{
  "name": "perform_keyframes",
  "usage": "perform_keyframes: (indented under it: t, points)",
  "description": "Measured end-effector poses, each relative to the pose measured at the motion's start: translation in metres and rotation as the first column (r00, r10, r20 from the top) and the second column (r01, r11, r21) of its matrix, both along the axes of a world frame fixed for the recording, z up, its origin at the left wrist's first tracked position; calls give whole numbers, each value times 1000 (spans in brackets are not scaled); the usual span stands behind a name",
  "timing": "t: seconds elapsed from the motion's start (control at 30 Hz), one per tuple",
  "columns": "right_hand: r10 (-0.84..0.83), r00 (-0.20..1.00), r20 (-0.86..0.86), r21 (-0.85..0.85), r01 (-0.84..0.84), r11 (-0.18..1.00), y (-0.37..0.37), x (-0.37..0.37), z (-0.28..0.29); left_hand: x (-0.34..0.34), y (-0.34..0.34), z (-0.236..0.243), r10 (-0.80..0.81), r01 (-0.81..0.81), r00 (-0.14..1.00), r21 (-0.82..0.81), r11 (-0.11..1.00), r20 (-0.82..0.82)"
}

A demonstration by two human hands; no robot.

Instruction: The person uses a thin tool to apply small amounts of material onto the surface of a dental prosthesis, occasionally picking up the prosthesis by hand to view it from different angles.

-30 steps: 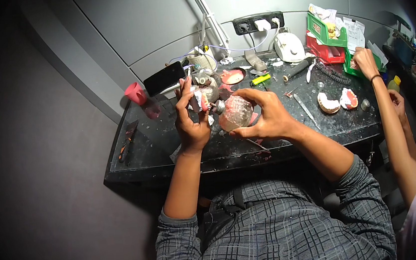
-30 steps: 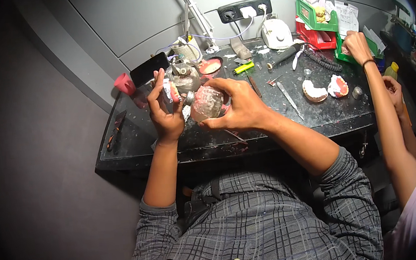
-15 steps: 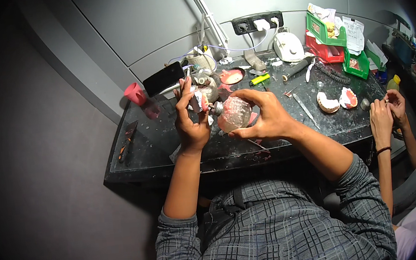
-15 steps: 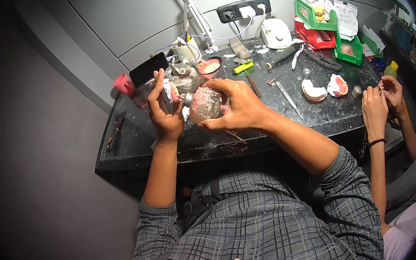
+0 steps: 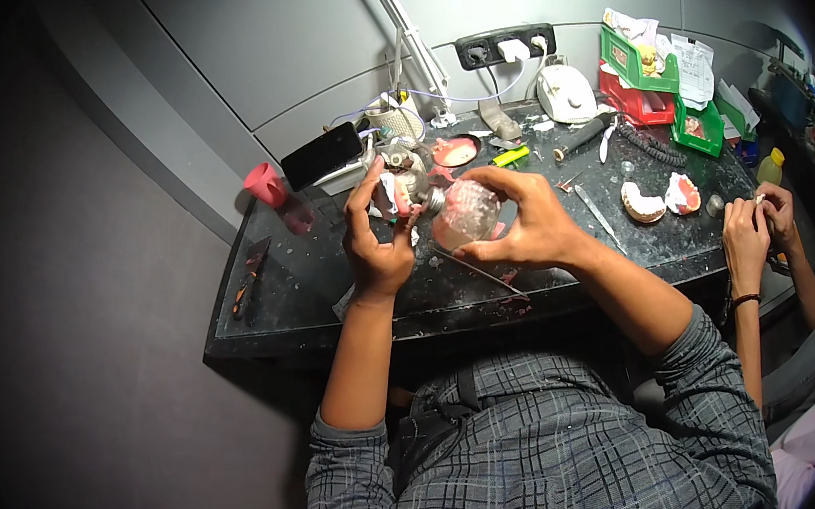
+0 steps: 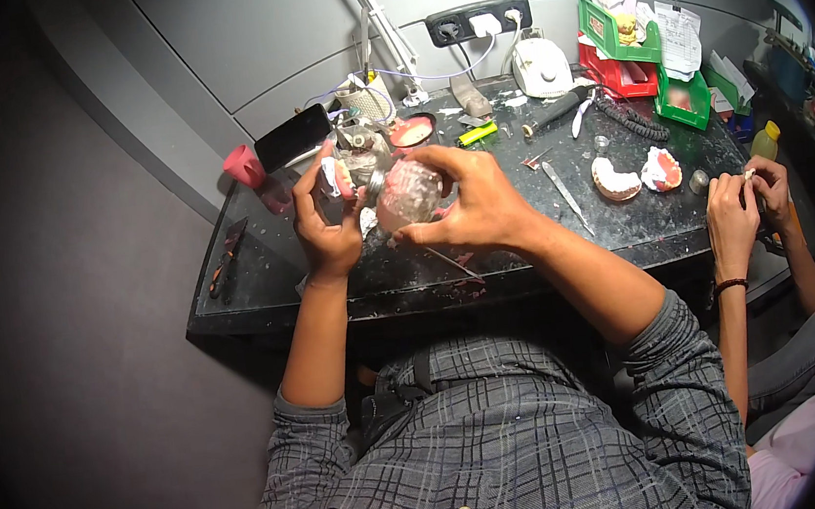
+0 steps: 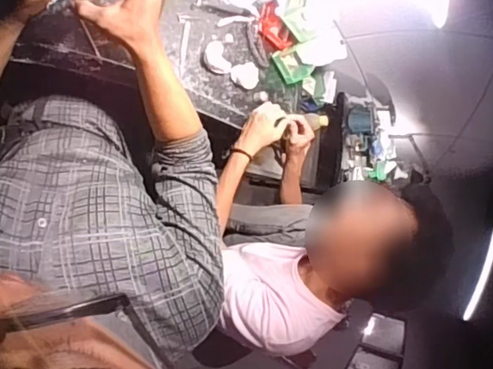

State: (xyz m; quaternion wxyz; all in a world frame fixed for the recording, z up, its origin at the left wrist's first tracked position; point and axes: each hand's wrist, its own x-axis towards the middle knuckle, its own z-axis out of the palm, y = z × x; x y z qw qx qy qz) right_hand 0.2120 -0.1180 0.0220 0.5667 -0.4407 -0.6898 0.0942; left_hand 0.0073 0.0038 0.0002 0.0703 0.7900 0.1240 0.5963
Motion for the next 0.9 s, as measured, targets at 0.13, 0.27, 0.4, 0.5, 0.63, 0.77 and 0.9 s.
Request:
perform_keyframes:
  t: [0.13, 0.27, 0.4, 0.5, 0.63, 0.77, 0.9]
  points:
    - [-75, 989, -124, -2, 75, 997, 2, 16, 3, -4, 3, -3, 56, -57, 998, -55, 997, -19]
    - [-63, 984, -167, -178, 33, 983, -8, 21, 20, -6, 0, -4, 94, -97, 994, -55, 994, -48]
    - [-81, 990, -116, -59, 74, 995, -1, 21, 10, -5, -4, 1, 131, -132, 989, -13, 991, -74]
    - [-87, 996, -24, -92, 85, 992, -6, 13, 13, -6, -4, 2, 162, -158, 983, 49, 986, -83]
    - [-3, 1000, 12, -60, 4, 998, -4, 8, 9, -4, -3, 2, 152, -147, 985, 68, 987, -77]
    - [22, 997, 70, -63, -18, 998, -2, 9, 3, -4, -2, 2, 147, -143, 986, 55, 988, -72]
    - [20, 999, 43, -77, -16, 997, 0, 8, 2, -5, -1, 1, 154, -150, 986, 53, 987, -69]
